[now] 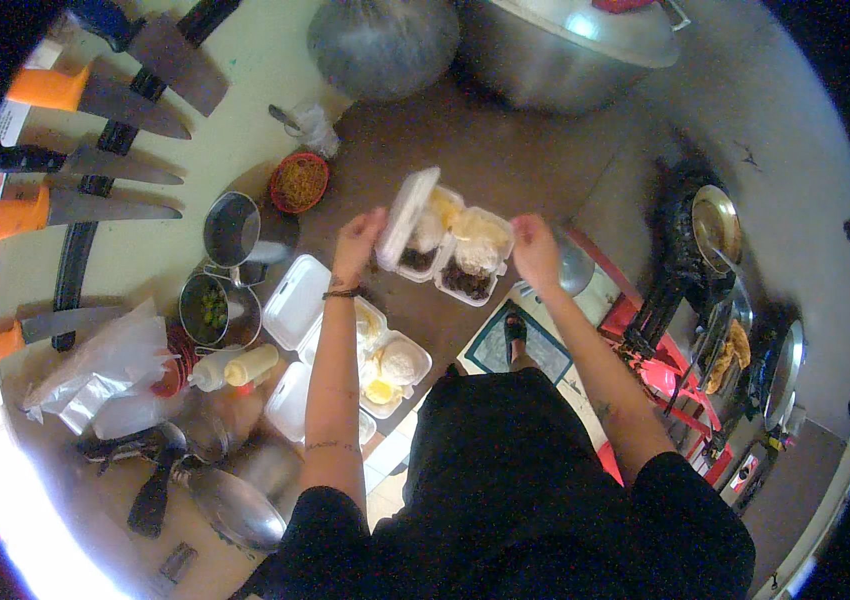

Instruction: The person assembles meal boxes by scooping rice into compartments, frying an egg in a pan, and adding a dark sauce. They use a ladle and spatula to transfer ingredients into white takeout containers on a countertop.

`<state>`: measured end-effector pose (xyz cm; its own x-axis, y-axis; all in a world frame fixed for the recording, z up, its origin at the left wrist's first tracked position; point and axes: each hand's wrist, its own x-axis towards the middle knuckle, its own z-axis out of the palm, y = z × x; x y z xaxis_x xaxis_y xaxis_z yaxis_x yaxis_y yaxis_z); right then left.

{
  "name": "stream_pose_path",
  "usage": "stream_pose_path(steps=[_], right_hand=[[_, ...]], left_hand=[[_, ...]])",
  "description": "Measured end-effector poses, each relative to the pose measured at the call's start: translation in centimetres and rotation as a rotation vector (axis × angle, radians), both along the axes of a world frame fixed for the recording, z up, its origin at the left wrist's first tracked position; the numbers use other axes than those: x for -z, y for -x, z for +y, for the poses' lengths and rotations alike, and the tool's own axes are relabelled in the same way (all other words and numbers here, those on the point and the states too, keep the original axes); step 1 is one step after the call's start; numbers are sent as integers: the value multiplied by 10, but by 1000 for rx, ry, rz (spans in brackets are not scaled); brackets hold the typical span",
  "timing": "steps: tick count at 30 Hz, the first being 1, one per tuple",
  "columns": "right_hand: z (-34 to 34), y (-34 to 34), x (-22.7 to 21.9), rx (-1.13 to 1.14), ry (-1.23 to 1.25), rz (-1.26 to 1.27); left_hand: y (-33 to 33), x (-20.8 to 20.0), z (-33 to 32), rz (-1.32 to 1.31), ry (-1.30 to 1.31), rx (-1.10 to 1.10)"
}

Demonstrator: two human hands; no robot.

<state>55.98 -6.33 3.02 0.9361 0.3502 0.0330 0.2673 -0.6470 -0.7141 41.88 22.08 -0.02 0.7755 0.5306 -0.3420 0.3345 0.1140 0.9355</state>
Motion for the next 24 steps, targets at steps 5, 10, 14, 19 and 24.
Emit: stream_pose_path(steps=[5, 10, 14, 19, 24], right_hand=[[56, 73, -33, -72, -277, 1073], [66, 94, -44, -48, -311, 1083], [56, 87, -44, -78, -302, 1070], [41, 79, -48, -135, -372, 1010], [32, 67, -51, -69, -461, 1000]], left_hand=[[-38, -1, -19, 185, -545, 323], [-56, -18, -11, 308, -423, 493], [-52, -33, -16, 264, -322, 439], [-54, -31, 5, 255, -91, 526], [-40, -29, 23, 86, 420, 585]])
